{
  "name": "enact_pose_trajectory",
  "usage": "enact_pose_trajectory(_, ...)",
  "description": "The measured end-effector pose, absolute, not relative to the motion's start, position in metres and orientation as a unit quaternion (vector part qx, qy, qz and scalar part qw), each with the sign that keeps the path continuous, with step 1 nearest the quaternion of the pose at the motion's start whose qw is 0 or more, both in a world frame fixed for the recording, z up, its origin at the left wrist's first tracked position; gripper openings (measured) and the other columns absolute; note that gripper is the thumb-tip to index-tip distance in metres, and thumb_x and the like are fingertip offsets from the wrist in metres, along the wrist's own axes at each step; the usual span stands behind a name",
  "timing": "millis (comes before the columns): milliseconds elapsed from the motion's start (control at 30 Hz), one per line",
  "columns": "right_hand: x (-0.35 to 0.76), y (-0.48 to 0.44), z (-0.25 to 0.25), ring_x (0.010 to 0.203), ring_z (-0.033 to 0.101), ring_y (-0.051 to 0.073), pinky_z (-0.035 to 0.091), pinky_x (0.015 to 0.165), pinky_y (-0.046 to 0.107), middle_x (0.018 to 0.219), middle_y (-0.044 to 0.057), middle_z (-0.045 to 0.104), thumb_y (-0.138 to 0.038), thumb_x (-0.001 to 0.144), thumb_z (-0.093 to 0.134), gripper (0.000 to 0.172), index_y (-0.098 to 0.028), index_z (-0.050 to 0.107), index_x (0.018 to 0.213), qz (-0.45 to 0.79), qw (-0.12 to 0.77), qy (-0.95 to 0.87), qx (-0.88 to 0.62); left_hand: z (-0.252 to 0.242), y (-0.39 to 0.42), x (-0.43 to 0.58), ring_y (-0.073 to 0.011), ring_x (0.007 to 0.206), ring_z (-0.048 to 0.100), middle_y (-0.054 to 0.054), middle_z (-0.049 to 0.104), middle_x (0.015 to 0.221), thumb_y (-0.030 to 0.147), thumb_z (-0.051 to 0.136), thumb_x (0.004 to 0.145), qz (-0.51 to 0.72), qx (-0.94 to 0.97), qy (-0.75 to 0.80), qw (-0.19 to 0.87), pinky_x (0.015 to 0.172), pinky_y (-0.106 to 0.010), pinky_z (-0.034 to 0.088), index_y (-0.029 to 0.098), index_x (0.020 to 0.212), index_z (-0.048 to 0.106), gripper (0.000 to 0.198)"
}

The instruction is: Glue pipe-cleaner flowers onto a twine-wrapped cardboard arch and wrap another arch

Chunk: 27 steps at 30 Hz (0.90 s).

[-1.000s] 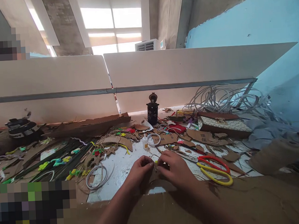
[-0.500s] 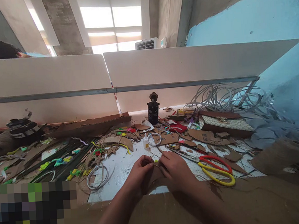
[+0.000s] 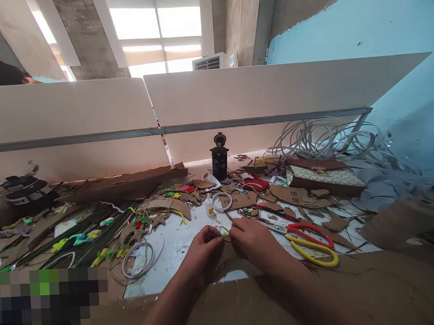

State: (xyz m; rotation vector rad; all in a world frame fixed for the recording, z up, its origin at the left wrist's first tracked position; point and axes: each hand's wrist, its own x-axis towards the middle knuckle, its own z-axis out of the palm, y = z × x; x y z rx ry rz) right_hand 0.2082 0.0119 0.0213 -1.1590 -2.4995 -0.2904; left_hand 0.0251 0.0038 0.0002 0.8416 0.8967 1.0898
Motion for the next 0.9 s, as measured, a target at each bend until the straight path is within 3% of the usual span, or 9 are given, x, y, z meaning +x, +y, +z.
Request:
enact_pose_trajectory(200,0.21,0.012,0.024,0.082,0.055,0.019,0.038,0.071,0.029,0.09,0.005,0.062,-0.008,0.091,0.059,0.013,-0.018,0.063,0.083,-0.018,0.224,-0.875,-0.429,-0.002,0.003,0.025,-0.0085,0.059,0.047,0.005,0.056,0.065,0.024,0.079,0.066,0.489,0.376,0.405,0.675,0.057,-0.021,0.033,0.019,0.077,0.056,0.026)
enact_pose_trajectory(500,0.217,0.014,0.03,0.091,0.06,0.02,0.043,0.079,0.03,0.097,0.003,0.066,-0.01,0.088,0.056,0.015,-0.02,0.063,0.096,0.256,0.305,-0.778,-0.485,-0.011,0.007,0.026,-0.0101,0.058,0.051,0.005,0.058,0.064,0.029,0.082,0.061,0.495,0.389,0.418,0.655,0.059,-0.022,0.037,0.019,0.076,0.057,0.031)
enact_pose_trajectory(600,0.215,0.017,0.029,0.091,0.06,0.021,0.042,0.076,0.029,0.099,0.003,0.067,-0.019,0.084,0.065,0.012,-0.02,0.063,0.096,0.275,0.299,-0.761,-0.506,-0.007,0.004,0.027,-0.0111,0.059,0.053,0.004,0.061,0.064,0.029,0.082,0.063,0.499,0.38,0.419,0.657,0.06,-0.022,0.039,0.019,0.078,0.057,0.031)
enact_pose_trajectory(767,0.21,0.018,0.027,0.087,0.059,0.021,0.039,0.07,0.027,0.096,0.003,0.067,-0.021,0.071,0.078,0.031,-0.018,0.063,0.097,0.263,0.266,-0.761,-0.53,-0.001,0.002,0.027,-0.0121,0.059,0.057,0.003,0.063,0.065,0.03,0.083,0.063,0.491,0.381,0.422,0.66,0.059,-0.022,0.039,0.019,0.078,0.057,0.032)
enact_pose_trajectory(900,0.209,0.019,0.027,0.081,0.058,0.019,0.036,0.066,0.026,0.088,0.001,0.067,-0.017,0.071,0.074,0.022,-0.018,0.065,0.091,0.276,0.271,-0.756,-0.528,0.002,0.003,0.028,-0.0116,0.058,0.056,0.004,0.064,0.064,0.029,0.084,0.06,0.491,0.367,0.405,0.678,0.059,-0.022,0.04,0.019,0.077,0.055,0.035)
